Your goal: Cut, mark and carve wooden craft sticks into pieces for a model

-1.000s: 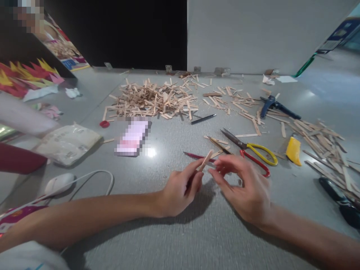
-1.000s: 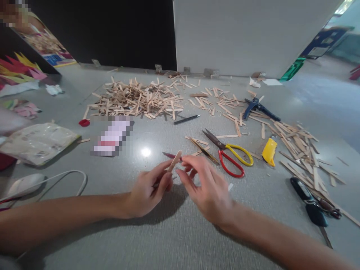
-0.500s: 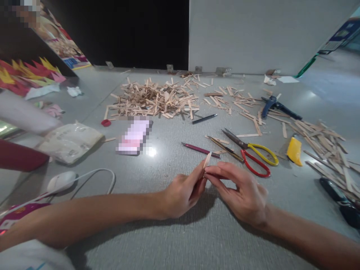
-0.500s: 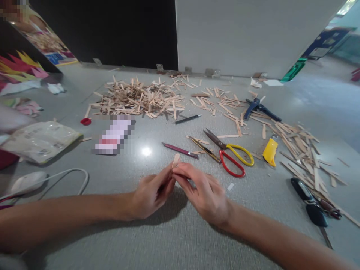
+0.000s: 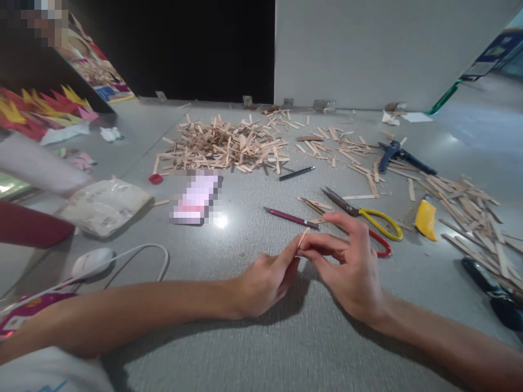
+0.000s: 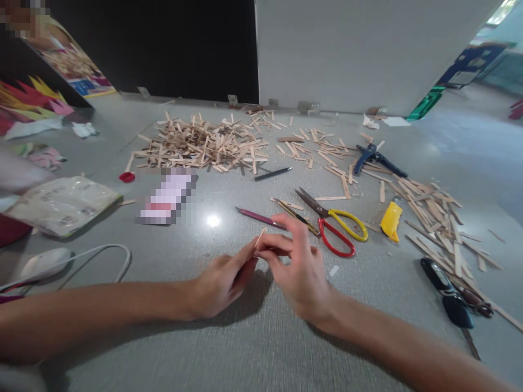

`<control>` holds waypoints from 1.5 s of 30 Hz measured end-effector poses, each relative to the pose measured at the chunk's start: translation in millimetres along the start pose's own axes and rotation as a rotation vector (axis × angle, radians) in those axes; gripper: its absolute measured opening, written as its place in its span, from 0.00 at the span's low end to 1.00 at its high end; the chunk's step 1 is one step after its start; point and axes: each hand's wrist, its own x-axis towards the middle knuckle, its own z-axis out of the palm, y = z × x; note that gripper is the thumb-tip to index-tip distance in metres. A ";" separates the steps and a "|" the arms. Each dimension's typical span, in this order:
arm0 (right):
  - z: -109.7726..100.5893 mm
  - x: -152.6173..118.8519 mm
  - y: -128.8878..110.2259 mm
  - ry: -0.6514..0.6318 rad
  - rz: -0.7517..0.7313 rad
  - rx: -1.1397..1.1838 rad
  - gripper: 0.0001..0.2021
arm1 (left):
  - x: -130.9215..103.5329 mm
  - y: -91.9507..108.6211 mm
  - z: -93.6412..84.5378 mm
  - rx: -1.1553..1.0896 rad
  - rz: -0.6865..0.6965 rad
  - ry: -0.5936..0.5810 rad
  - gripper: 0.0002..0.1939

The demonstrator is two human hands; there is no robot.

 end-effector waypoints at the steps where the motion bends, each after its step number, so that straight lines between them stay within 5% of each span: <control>1: 0.2 0.3 0.0 0.002 0.018 -0.013 0.18 | 0.1 0.0 -0.2 -0.016 -0.012 -0.016 0.39; 10: 2.8 -1.7 4.0 0.046 0.008 0.016 0.16 | 2.5 1.8 -1.2 -0.061 -0.046 -0.013 0.35; 15: 5.5 -7.2 10.8 0.094 -0.171 0.148 0.28 | 7.4 5.2 -0.1 -0.092 -0.080 0.040 0.31; 26: 6.2 -18.1 23.8 0.032 -0.360 0.038 0.46 | 3.3 5.8 3.2 -0.063 -0.216 -0.018 0.29; 34: 9.5 -17.0 37.5 0.008 -0.504 -0.050 0.45 | 8.9 5.9 1.6 -0.023 -0.275 -0.082 0.26; 45: 7.4 -10.1 21.9 0.089 -0.573 -0.183 0.48 | 5.9 1.4 9.8 0.039 -0.213 -0.041 0.33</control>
